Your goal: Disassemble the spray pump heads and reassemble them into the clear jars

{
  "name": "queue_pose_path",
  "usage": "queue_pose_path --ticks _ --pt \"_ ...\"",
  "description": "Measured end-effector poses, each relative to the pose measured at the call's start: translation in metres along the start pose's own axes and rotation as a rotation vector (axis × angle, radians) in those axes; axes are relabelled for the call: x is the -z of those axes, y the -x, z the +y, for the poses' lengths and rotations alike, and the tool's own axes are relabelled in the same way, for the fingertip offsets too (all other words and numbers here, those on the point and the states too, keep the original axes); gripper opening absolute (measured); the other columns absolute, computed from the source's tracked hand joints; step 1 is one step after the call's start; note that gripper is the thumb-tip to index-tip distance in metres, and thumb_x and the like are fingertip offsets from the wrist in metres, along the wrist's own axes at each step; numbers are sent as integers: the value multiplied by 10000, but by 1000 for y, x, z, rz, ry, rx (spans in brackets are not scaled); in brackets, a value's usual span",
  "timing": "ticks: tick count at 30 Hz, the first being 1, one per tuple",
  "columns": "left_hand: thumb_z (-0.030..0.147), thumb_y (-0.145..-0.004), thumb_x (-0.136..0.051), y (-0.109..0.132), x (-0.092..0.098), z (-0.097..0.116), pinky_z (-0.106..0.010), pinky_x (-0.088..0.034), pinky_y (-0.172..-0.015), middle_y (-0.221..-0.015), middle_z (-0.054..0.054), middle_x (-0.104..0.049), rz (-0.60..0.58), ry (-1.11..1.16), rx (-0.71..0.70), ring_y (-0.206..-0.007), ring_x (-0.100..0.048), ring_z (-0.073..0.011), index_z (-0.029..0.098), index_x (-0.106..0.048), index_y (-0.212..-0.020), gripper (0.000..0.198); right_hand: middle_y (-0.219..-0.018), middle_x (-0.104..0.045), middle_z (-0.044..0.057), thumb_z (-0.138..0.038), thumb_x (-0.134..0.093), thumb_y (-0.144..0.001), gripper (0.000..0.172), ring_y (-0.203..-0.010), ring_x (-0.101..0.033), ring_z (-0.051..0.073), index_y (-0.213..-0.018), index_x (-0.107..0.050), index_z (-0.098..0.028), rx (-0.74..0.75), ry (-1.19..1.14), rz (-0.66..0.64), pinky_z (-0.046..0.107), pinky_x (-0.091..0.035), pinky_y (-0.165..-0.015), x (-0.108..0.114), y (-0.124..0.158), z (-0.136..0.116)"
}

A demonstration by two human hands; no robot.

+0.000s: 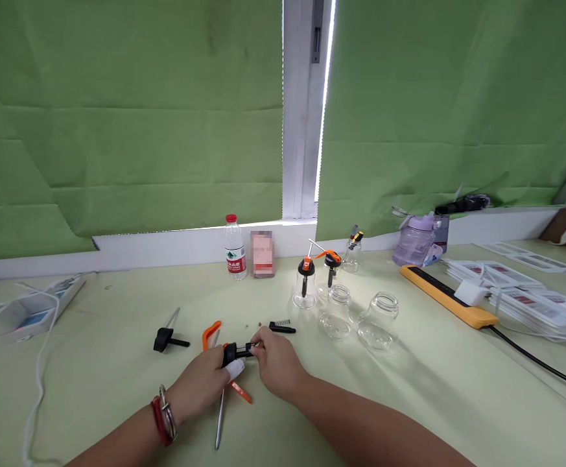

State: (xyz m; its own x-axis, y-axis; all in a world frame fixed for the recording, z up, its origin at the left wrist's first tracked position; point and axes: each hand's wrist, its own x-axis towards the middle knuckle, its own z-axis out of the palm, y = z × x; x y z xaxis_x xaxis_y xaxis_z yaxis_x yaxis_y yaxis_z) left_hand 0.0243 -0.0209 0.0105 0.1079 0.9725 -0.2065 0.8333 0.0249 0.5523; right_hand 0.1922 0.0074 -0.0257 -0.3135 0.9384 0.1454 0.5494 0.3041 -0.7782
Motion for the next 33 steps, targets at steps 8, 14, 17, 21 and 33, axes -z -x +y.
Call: queue_pose_path --ticks 8,14,17,21,33 --pt "450 -797 -423 -1 1 -1 -279 -329 -533 -700 -32 -620 -16 10 -4 -649 -582 -210 204 -509 -750 265 -728 -557 -5 -153 -428 -822 121 -675 -496 146 -910 -492 -203 38 -11 1 247 -332 -611 0 0 4" --pt "460 -794 -419 -1 0 -1 -288 -333 -541 -690 -31 -619 -17 18 -5 -645 -581 -212 208 -512 -738 275 -718 -541 -14 -159 -423 -822 111 -650 -484 140 -907 -474 -210 41 -29 5 243 -325 -595 0 -1 5" --pt "449 -786 -429 -2 0 -2 -293 -339 -550 -694 -36 -622 -12 10 4 -652 -583 -215 205 -513 -736 263 -720 -539 -11 -160 -424 -821 87 -662 -486 142 -870 -475 -211 41 -29 3 241 -325 -597 0 -1 4" --pt "475 -798 -416 -3 -1 -4 -286 -340 -541 -691 -32 -620 -9 36 -16 -644 -580 -207 205 -508 -728 293 -725 -545 -16 -160 -423 -823 133 -666 -497 144 -933 -468 -219 30 -54 6 244 -335 -610 0 0 4" --pt "478 -801 -414 -3 -1 -5 -285 -329 -536 -681 -25 -620 -3 29 -35 -627 -572 -200 211 -509 -711 297 -701 -524 -19 -160 -438 -807 59 -646 -474 140 -822 -461 -212 32 -31 24 239 -326 -588 0 0 4"
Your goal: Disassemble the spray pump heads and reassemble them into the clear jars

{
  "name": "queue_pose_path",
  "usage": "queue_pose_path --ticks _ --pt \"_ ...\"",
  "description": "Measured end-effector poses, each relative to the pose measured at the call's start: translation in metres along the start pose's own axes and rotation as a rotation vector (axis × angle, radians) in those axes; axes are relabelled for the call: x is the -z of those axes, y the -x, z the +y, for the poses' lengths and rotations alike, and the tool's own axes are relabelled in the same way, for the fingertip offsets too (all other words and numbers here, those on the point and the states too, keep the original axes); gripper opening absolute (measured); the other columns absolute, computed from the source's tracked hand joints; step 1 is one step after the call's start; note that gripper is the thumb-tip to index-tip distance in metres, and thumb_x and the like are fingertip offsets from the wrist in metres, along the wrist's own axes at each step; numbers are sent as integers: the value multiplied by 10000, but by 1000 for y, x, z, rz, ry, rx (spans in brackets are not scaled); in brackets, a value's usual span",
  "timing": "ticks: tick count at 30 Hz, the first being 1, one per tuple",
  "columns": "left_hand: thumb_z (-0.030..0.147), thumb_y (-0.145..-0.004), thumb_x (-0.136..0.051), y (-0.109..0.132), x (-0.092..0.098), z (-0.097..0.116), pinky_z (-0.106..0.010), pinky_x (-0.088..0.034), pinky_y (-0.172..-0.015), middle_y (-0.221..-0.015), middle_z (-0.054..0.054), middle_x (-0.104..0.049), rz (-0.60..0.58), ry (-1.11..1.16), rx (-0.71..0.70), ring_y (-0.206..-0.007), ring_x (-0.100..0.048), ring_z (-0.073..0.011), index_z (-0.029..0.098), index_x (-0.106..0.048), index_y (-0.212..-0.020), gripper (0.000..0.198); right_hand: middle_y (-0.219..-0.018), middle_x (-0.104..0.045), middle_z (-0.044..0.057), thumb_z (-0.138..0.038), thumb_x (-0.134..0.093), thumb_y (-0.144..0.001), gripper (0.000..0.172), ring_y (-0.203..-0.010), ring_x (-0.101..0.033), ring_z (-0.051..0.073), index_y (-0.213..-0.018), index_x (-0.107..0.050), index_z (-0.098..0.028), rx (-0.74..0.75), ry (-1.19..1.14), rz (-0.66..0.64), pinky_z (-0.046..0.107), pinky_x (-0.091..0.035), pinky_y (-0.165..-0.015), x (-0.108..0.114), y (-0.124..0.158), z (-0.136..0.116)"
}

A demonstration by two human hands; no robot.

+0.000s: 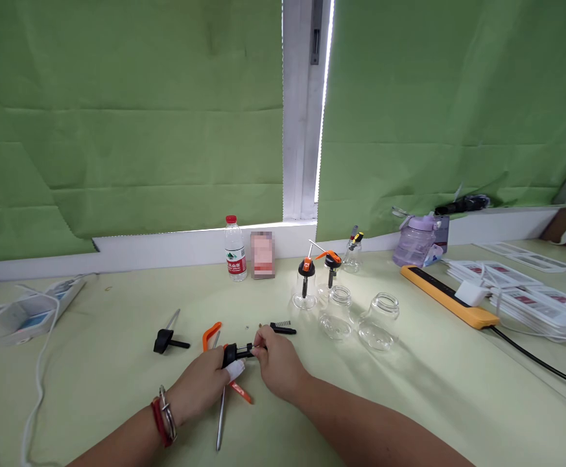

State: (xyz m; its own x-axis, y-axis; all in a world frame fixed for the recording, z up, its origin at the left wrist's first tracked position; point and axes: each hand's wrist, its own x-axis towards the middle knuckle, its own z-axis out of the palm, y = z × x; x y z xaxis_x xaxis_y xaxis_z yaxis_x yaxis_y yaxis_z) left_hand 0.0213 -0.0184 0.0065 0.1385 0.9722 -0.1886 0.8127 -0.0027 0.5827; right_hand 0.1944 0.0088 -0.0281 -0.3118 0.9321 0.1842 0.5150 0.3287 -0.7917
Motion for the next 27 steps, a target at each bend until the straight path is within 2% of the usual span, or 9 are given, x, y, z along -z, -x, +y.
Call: queue_pose_path --ticks 4,9,14,18,23,27 --pt "486 -799 -413 0 -1 -1 -283 -325 -531 -672 -21 -607 0 5 2 -627 -568 -202 215 -496 -715 295 -721 -543 -15 -166 -432 -816 113 -662 -495 145 -900 -487 -218 -7 -15 -8 246 -337 -604 -1 -1 1" --pt "490 -798 -415 0 -1 -1 -283 -325 -528 -673 -22 -602 -1 1 13 -627 -562 -203 216 -489 -709 298 -722 -543 -13 -164 -437 -813 93 -667 -500 145 -869 -489 -217 -12 -27 0 244 -345 -603 -3 -1 4" --pt "486 -801 -413 0 0 -1 -285 -329 -531 -673 -24 -601 2 -1 7 -627 -563 -200 212 -497 -711 301 -742 -558 -3 -174 -430 -821 129 -689 -518 152 -919 -504 -216 -12 -29 -4 253 -362 -624 -3 -1 3" --pt "490 -800 -414 1 0 0 -284 -330 -530 -669 -19 -603 1 4 3 -622 -565 -196 211 -501 -713 305 -757 -571 5 -173 -437 -812 91 -702 -523 158 -870 -497 -208 -16 -17 9 257 -367 -628 -3 -1 2" --pt "477 -803 -405 1 1 1 -286 -342 -536 -685 -21 -612 -7 -9 5 -637 -574 -197 208 -508 -726 298 -731 -564 -8 -183 -427 -821 141 -686 -531 157 -944 -489 -214 -15 -35 9 262 -378 -632 -3 -1 4" --pt "480 -806 -406 1 1 0 -284 -344 -539 -697 -22 -618 3 -22 -10 -647 -578 -199 208 -501 -728 298 -793 -595 21 -195 -443 -816 87 -741 -546 171 -867 -513 -201 -23 -17 20 275 -390 -664 -4 -1 5"
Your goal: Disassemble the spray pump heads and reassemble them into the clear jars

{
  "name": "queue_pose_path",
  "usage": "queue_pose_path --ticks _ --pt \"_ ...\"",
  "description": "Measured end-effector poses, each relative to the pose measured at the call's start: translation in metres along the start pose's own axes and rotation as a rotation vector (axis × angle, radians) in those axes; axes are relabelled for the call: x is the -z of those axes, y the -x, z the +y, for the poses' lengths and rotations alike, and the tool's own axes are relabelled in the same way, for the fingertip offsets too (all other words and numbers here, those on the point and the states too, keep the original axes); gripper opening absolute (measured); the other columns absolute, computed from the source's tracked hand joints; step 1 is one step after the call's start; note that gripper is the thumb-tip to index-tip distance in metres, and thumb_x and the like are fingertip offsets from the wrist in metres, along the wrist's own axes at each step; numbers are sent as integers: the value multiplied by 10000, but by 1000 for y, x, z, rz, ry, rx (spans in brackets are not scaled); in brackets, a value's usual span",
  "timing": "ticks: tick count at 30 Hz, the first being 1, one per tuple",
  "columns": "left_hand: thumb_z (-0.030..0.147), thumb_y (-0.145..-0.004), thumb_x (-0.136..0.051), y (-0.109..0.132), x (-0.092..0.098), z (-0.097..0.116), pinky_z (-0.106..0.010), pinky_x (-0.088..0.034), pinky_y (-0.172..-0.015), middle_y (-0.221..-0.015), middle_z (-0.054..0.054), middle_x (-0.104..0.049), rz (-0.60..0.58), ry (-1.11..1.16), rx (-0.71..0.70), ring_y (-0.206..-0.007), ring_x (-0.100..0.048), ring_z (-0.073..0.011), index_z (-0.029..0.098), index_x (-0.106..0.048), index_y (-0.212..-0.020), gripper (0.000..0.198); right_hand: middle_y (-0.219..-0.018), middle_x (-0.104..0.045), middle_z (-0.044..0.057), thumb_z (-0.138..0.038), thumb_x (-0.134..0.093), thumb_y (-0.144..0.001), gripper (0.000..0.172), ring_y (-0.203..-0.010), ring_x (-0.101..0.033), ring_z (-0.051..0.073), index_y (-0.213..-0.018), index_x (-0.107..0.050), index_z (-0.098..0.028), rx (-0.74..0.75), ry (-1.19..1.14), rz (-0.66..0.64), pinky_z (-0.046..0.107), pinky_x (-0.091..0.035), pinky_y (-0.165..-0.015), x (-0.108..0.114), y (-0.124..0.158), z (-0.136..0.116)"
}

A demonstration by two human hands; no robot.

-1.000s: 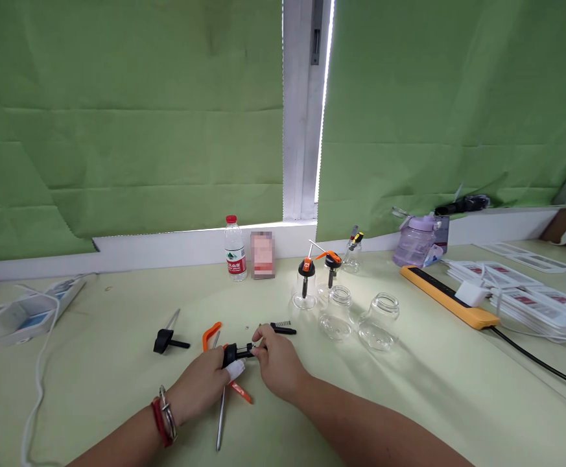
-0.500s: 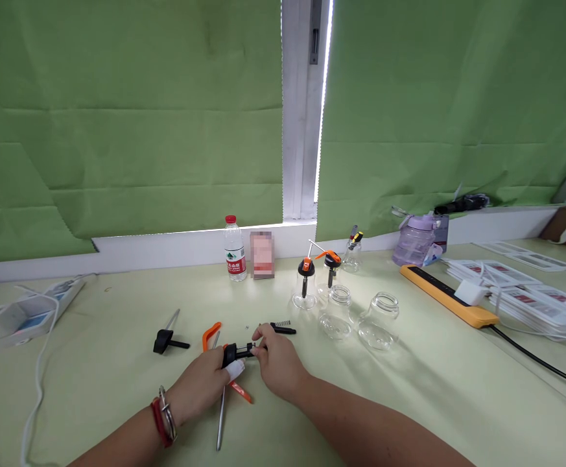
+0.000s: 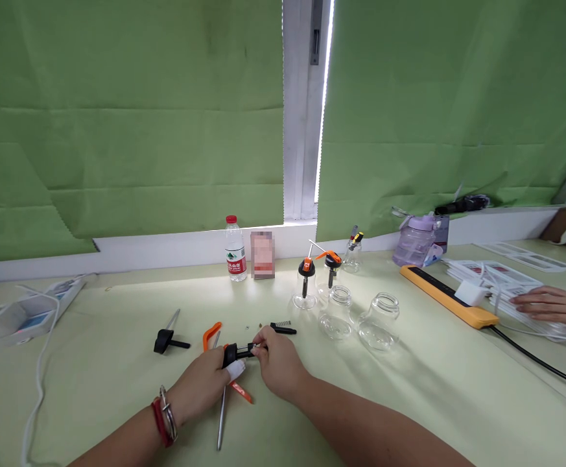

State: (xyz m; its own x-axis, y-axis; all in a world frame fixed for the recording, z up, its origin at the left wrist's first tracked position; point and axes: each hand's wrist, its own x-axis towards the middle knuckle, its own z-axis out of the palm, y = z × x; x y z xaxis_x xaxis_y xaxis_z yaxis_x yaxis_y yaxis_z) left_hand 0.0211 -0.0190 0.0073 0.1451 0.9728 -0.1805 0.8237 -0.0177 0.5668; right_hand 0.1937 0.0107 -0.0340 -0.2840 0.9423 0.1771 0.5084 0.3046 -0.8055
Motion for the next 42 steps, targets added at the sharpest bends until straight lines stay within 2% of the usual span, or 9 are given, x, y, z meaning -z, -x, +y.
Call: queue_pose_path --ticks 24,26,31,36,39,42 --pt "484 -800 -400 -1 1 -1 -272 -326 -523 -654 -2 -568 -21 14 -2 -617 -541 -180 211 -463 -690 300 -768 -590 10 -192 -459 -798 50 -705 -519 153 -805 -507 -201 -31 -5 -3 255 -381 -639 5 -2 -3" --pt "491 -793 -407 -1 1 -1 -271 -320 -516 -638 2 -554 -30 18 -10 -599 -528 -176 212 -452 -672 308 -719 -577 4 -196 -460 -798 51 -663 -507 143 -777 -507 -199 -51 -12 -31 244 -374 -608 10 -3 0" --pt "502 -772 -432 0 1 1 -278 -339 -531 -673 -12 -588 -31 11 -11 -617 -539 -184 209 -473 -680 310 -608 -555 -18 -206 -470 -802 56 -563 -492 116 -768 -513 -195 -131 -72 -206 218 -364 -547 35 -10 9" --pt "505 -754 -459 1 0 0 -280 -364 -555 -752 -34 -647 -67 -10 -37 -661 -568 -197 203 -520 -719 310 -634 -595 2 -223 -516 -790 65 -578 -507 115 -742 -535 -185 -190 125 -127 213 -342 -543 57 -15 7" --pt "515 -743 -470 2 1 1 -275 -363 -549 -757 -40 -653 -71 -54 -28 -660 -577 -200 203 -524 -721 318 -714 -622 19 -224 -557 -767 73 -626 -515 123 -708 -568 -182 -152 284 -82 216 -309 -535 60 -15 3" --pt "519 -738 -471 4 2 4 -271 -359 -538 -772 -46 -655 -57 -110 -19 -670 -587 -204 206 -523 -721 318 -713 -624 19 -235 -565 -770 89 -624 -506 130 -698 -588 -187 -101 391 -65 228 -274 -521 58 -13 0"
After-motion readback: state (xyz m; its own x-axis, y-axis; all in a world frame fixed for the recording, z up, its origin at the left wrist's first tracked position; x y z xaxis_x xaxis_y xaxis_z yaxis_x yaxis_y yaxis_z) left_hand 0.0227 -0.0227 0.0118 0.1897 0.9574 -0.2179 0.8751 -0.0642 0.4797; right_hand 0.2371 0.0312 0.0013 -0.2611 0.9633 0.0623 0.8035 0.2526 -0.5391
